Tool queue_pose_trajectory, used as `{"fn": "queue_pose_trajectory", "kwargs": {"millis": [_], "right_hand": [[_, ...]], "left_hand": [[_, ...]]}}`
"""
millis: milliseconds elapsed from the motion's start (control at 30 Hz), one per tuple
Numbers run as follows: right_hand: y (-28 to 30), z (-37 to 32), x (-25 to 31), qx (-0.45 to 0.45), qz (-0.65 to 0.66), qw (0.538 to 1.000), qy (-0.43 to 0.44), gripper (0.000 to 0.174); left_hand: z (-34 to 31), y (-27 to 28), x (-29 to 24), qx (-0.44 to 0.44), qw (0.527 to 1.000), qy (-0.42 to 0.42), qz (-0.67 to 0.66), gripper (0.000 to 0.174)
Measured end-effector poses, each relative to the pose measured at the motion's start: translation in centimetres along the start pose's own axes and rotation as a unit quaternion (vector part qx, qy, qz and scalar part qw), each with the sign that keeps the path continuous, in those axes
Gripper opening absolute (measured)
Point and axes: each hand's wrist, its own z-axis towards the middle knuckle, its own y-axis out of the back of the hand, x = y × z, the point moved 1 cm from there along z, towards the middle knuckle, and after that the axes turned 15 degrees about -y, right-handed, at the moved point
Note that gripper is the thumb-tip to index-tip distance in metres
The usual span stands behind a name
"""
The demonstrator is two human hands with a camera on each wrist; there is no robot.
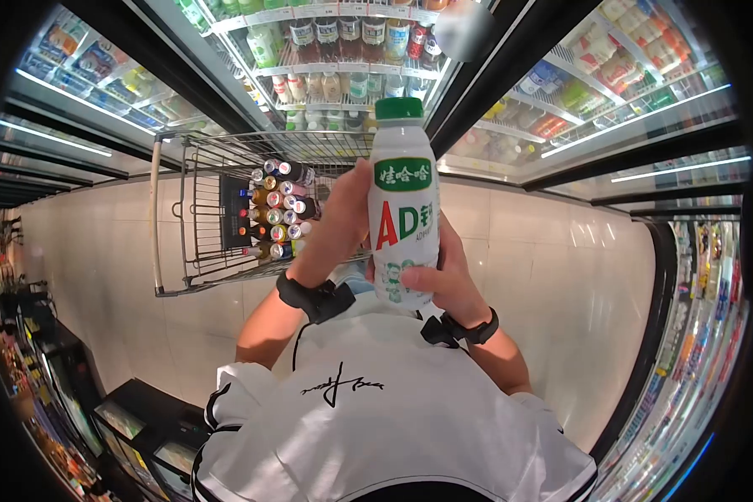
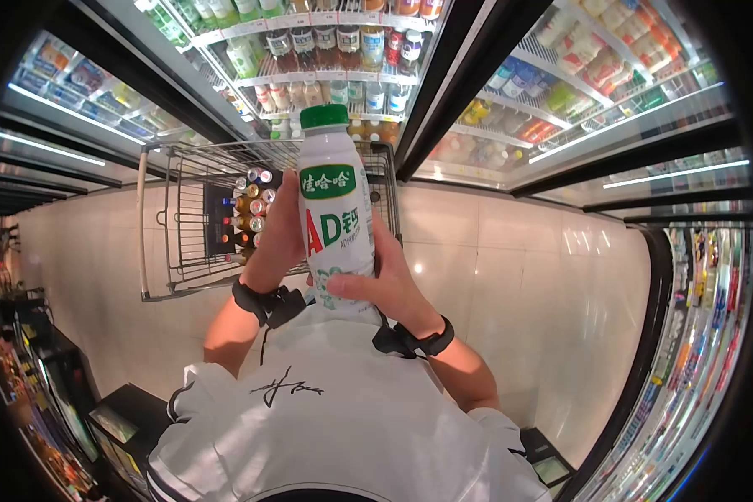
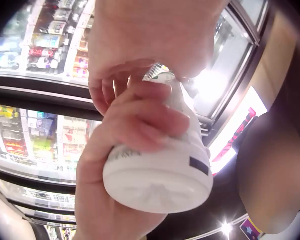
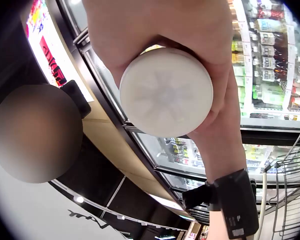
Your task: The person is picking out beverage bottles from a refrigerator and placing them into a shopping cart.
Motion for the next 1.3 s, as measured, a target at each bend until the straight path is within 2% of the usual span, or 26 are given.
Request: {"fn": "queue_pose_trajectory", "kwargs": {"millis": [33,67,133,200,267,300,367,467,733,967,1033,1133,1267,1300], "right_hand": [[0.0,-0.6,0.4,-0.02,-0.014,1.0,0.019,0.084],[0.2,-0.9,0.6,-0.041,-0.026,0.998,0.041,0.084],[1.8,-2.5,1.4,-0.019,-0.025,0.998,0.047,0.085],[2.8,-3.4,1.6,-0.032,-0.02,0.999,0.037,0.084],[4.2,-4.8,1.4,-0.014,-0.01,0.999,0.044,0.083],[4.6,-5.1,1.2,0.0,-0.006,0.999,0.046,0.082],[6.4,-6.2,0.8,-0.008,-0.015,0.998,0.06,0.081],[7.2,-7.5,1.2,-0.024,-0.03,0.997,0.071,0.08],[8.6,-11.1,3.4,-0.046,-0.012,0.997,0.066,0.083],[11.1,-11.4,2.4,-0.054,-0.046,0.995,0.075,0.084],[11.4,-11.7,2.7,-0.015,-0.01,0.999,0.042,0.095],[11.2,-11.8,3.0,-0.012,-0.008,0.999,0.044,0.096],[11.6,-11.6,2.6,-0.013,-0.006,0.999,0.044,0.096],[11.7,-11.4,2.7,-0.02,-0.029,0.998,0.057,0.087]], "left_hand": [[-0.5,-2.2,-0.1,-0.054,0.998,0.001,0.034,0.064],[-0.6,-2.4,0.4,-0.053,0.998,-0.005,0.043,0.064],[-0.6,-3.5,2.4,-0.043,0.997,-0.014,0.055,0.064],[-0.2,-5.3,2.5,-0.038,0.991,-0.031,0.126,0.065],[0.2,-9.8,4.4,-0.182,0.966,-0.093,0.159,0.066],[-0.1,-9.8,4.5,-0.178,0.966,-0.092,0.164,0.066],[-0.4,-10.3,5.0,-0.091,0.983,-0.061,0.146,0.066],[-0.2,-10.9,5.8,-0.063,0.984,-0.059,0.156,0.067],[0.6,-14.5,8.2,-0.05,0.983,-0.067,0.163,0.065],[1.0,-15.4,9.2,-0.062,0.98,-0.069,0.175,0.062],[1.2,-15.6,9.5,-0.067,0.98,-0.074,0.174,0.061],[1.2,-15.7,9.8,-0.092,0.981,-0.075,0.155,0.06],[1.2,-15.2,10.4,-0.106,0.982,-0.066,0.145,0.06],[1.2,-15.2,10.6,-0.113,0.982,-0.063,0.138,0.06]]}}
